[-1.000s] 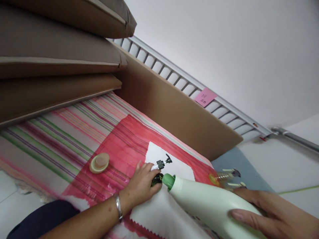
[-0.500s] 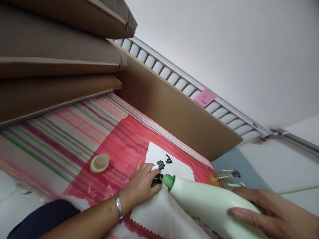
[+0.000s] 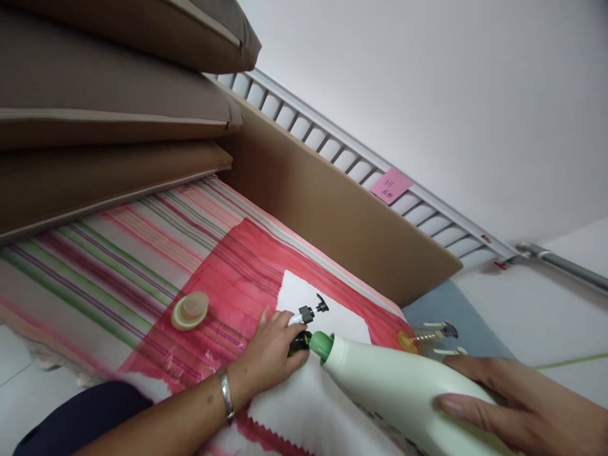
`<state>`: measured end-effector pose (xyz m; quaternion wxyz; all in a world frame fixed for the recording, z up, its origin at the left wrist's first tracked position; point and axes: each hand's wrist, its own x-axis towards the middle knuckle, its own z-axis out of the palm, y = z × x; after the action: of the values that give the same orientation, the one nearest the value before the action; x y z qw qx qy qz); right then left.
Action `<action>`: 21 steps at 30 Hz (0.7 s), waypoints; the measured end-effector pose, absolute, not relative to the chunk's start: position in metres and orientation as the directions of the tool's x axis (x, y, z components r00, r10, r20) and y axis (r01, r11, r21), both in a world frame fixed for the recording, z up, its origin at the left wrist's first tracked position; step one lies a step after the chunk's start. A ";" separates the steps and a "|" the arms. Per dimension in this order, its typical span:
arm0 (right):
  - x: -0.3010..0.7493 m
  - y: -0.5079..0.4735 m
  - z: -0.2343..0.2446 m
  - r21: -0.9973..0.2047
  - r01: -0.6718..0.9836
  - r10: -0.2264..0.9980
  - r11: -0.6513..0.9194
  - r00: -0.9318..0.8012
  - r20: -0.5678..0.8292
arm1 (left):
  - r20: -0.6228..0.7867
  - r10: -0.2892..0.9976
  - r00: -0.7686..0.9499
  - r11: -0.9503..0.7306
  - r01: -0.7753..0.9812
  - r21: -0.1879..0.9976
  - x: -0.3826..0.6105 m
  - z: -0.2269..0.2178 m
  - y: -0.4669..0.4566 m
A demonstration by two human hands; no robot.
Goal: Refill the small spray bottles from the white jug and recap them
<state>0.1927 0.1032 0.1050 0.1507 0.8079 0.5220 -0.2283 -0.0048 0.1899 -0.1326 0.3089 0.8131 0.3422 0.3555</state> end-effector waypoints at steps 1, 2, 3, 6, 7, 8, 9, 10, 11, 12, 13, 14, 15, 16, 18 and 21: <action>0.191 0.104 0.106 0.006 0.907 0.749 -0.420 0.351 -0.562 | 0.366 0.775 0.514 -0.576 0.337 0.745 -0.005 -0.132 0.190; 0.190 0.104 0.106 -0.004 0.909 0.762 -0.416 0.347 -0.547 | 0.365 0.775 0.515 -0.575 0.338 0.745 -0.005 -0.132 0.190; 0.189 0.104 0.105 -0.022 0.913 0.786 -0.407 0.337 -0.519 | 0.363 0.774 0.518 -0.575 0.338 0.745 -0.005 -0.133 0.190; 0.188 0.102 0.098 -0.051 0.929 0.868 -0.366 0.322 -0.377 | 0.364 0.774 0.518 -0.575 0.336 0.746 -0.004 -0.133 0.190; 0.188 0.101 0.096 -0.046 0.933 0.884 -0.357 0.322 -0.339 | 0.365 0.774 0.517 -0.576 0.335 0.746 -0.004 -0.133 0.190; 0.188 0.100 0.093 -0.038 0.935 0.890 -0.353 0.324 -0.320 | 0.367 0.774 0.515 -0.576 0.334 0.746 -0.004 -0.133 0.190; 0.187 0.100 0.091 -0.031 0.936 0.893 -0.350 0.324 -0.313 | 0.367 0.775 0.514 -0.575 0.333 0.747 -0.004 -0.133 0.190; 0.187 0.100 0.090 -0.029 0.937 0.893 -0.349 0.323 -0.312 | 0.367 0.775 0.515 -0.575 0.332 0.748 -0.004 -0.132 0.190; 0.186 0.100 0.090 -0.031 0.937 0.893 -0.349 0.322 -0.315 | 0.367 0.774 0.517 -0.575 0.330 0.749 -0.004 -0.132 0.190; 0.185 0.100 0.091 -0.036 0.936 0.891 -0.350 0.321 -0.321 | 0.367 0.773 0.518 -0.576 0.328 0.749 -0.004 -0.132 0.190; 0.184 0.101 0.093 -0.042 0.934 0.887 -0.354 0.321 -0.332 | 0.368 0.772 0.518 -0.577 0.326 0.749 -0.004 -0.133 0.190; 0.184 0.102 0.096 -0.047 0.932 0.880 -0.360 0.322 -0.351 | 0.370 0.771 0.518 -0.578 0.325 0.748 -0.004 -0.133 0.190; 0.184 0.103 0.099 -0.052 0.929 0.868 -0.366 0.320 -0.380 | 0.373 0.770 0.518 -0.580 0.324 0.747 -0.004 -0.133 0.190; 0.184 0.104 0.102 -0.056 0.926 0.849 -0.372 0.316 -0.424 | 0.375 0.770 0.517 -0.581 0.324 0.746 -0.004 -0.134 0.190; 0.186 0.105 0.108 -0.057 0.924 0.799 -0.379 0.296 -0.523 | 0.377 0.771 0.513 -0.581 0.326 0.746 -0.003 -0.134 0.190; 0.192 0.106 0.110 -0.023 0.930 0.739 -0.367 0.276 -0.614 | 0.376 0.773 0.511 -0.579 0.327 0.746 -0.003 -0.134 0.190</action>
<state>0.1915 0.1062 0.1098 0.1738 0.7798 0.5353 -0.2743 -0.0031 0.1900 -0.1344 0.3092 0.8122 0.3387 0.3606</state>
